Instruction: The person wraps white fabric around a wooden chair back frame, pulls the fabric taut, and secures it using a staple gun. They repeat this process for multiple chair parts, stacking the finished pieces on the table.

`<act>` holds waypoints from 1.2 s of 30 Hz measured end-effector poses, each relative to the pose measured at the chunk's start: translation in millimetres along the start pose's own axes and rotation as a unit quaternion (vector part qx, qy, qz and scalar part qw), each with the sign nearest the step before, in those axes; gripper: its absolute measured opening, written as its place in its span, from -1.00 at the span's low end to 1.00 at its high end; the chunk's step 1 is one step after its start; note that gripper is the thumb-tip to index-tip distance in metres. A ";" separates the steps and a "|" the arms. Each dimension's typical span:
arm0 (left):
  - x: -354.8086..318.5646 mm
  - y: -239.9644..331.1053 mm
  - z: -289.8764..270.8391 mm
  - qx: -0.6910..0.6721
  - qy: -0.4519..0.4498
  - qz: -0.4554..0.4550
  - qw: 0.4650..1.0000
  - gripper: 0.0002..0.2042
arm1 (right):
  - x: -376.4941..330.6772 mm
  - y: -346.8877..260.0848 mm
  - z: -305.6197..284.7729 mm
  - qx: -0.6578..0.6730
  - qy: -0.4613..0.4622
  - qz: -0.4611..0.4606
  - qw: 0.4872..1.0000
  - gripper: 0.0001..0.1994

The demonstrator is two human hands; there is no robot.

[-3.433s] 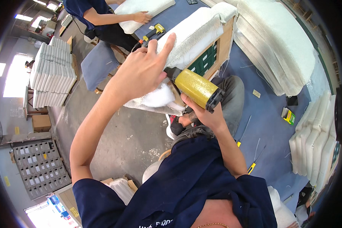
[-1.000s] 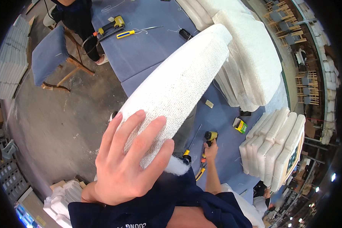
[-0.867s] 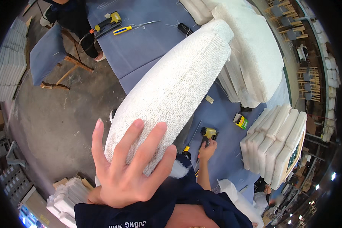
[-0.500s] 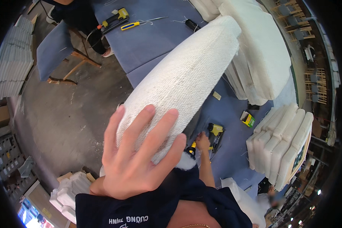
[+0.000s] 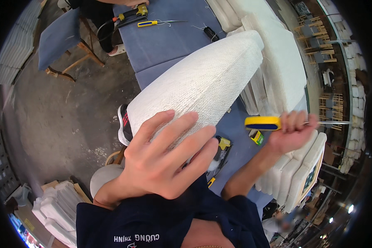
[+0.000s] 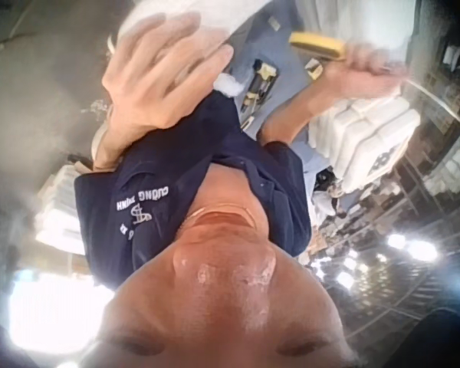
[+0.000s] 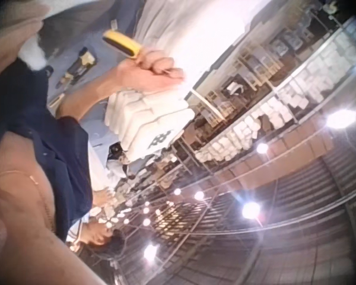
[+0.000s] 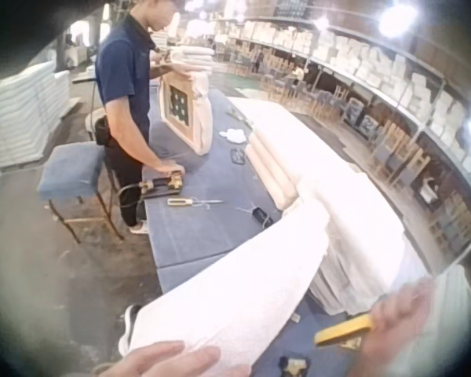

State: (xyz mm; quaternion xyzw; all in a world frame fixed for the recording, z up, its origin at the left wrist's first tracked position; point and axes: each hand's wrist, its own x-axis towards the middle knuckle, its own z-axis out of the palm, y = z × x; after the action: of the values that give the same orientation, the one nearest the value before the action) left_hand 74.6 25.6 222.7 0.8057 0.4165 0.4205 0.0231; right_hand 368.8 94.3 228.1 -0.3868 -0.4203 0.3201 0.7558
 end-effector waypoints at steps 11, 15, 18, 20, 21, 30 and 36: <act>-75.1 -6.1 38.0 0.011 0.149 0.078 0.986 -0.79 | -21.9 18.6 106.4 0.140 -0.283 0.051 0.948 -0.63; -69.0 0.7 42.0 0.019 0.188 0.051 0.981 -0.88 | 3.8 -1.8 97.0 0.117 -0.370 0.099 0.916 -0.63; -63.0 -1.2 44.5 0.018 0.201 0.051 0.978 -0.86 | 19.1 -32.3 100.0 0.165 -0.404 0.031 0.899 -0.63; -61.2 -3.7 43.8 0.018 0.204 0.048 0.978 -0.86 | 11.6 -48.5 104.1 0.174 -0.375 -0.035 0.910 -0.63; -61.7 -4.0 43.7 0.019 0.206 0.046 0.977 -0.86 | 8.4 -51.5 101.9 0.174 -0.371 -0.042 0.911 -0.64; -70.9 -9.5 50.1 0.031 0.215 0.083 0.973 -0.84 | 20.1 -69.5 97.9 0.136 -0.372 -0.019 0.918 -0.68; -67.1 -11.1 47.8 0.019 0.222 0.068 0.972 -0.92 | -29.4 13.4 77.7 -0.033 -0.282 0.296 0.912 -0.64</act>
State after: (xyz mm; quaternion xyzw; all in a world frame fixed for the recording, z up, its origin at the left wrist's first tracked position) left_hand 80.6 1.5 143.4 0.7192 0.3630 0.5814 -0.1140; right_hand 285.1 101.6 232.2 -0.4118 -0.4927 0.6111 0.4630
